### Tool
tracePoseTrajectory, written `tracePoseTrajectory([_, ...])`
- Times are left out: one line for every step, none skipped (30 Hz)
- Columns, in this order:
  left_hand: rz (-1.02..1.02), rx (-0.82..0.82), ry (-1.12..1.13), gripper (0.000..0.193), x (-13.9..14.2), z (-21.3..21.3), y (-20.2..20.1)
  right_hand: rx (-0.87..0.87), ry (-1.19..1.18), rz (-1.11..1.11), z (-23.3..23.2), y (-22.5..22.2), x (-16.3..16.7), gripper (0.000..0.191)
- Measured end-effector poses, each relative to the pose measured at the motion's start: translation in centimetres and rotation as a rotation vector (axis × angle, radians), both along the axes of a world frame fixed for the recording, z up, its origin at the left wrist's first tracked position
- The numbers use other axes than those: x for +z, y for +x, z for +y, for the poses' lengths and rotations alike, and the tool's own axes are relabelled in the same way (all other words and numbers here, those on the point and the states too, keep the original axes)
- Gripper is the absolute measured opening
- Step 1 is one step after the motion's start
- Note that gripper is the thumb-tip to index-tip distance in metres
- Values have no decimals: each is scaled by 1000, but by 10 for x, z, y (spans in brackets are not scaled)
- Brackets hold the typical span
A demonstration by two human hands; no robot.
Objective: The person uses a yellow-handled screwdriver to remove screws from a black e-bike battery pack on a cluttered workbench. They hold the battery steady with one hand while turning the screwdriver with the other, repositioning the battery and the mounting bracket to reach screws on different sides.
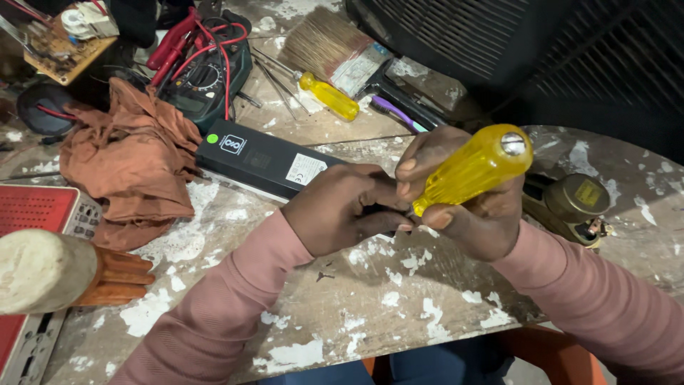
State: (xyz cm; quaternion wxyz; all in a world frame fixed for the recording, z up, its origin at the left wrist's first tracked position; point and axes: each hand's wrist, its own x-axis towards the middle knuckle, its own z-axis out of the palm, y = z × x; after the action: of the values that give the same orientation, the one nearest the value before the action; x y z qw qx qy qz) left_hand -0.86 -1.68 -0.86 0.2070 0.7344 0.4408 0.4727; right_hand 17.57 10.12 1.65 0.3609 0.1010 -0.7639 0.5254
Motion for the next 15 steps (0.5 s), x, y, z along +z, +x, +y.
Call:
tracePoseTrajectory([-8,17,5,30,0,0,0,-13,3,-4,0,0,-1,42])
tracePoseTrajectory([-20,34,11,32,0,1,1,-26,5,-9,0,0,-1,43])
tracePoseTrajectory([-32,51,18,34,-1,2,2,-59,18,-18,-1,0,-1,45])
tracePoseTrajectory([13,63,-7,32,-1,3,2,-47,3,-6,-1,-1,-2,45])
tracePoseTrajectory([58,76,-31,29,0,3,1,-35,-12,5,-2,-1,-2,46])
tracePoseTrajectory([103,87,-55,27,0,3,0,19,-53,36,-3,-2,-3,47])
tracePoseTrajectory([86,91,-42,28,0,4,2,37,-79,54,-5,-2,-3,48])
tracePoseTrajectory([70,95,-28,28,1,4,3,55,-105,73,-6,-2,-2,49])
tracePoseTrajectory([55,99,-14,29,2,4,3,36,-116,80,-7,-1,-2,50])
tracePoseTrajectory([63,101,-24,28,3,4,3,20,-123,90,-9,-1,-3,49])
tracePoseTrajectory([71,103,-35,27,4,4,4,4,-130,99,-9,0,-4,49])
tracePoseTrajectory([79,104,-47,26,5,3,5,-11,-134,112,-10,-1,-5,47])
tracePoseTrajectory([74,103,-52,26,6,3,5,-20,-151,119,-11,-1,-7,46])
tracePoseTrajectory([68,101,-56,26,7,2,5,-28,-167,126,-12,-2,-8,44])
tracePoseTrajectory([61,100,-61,26,7,2,5,-31,-195,127,-13,-1,-8,44])
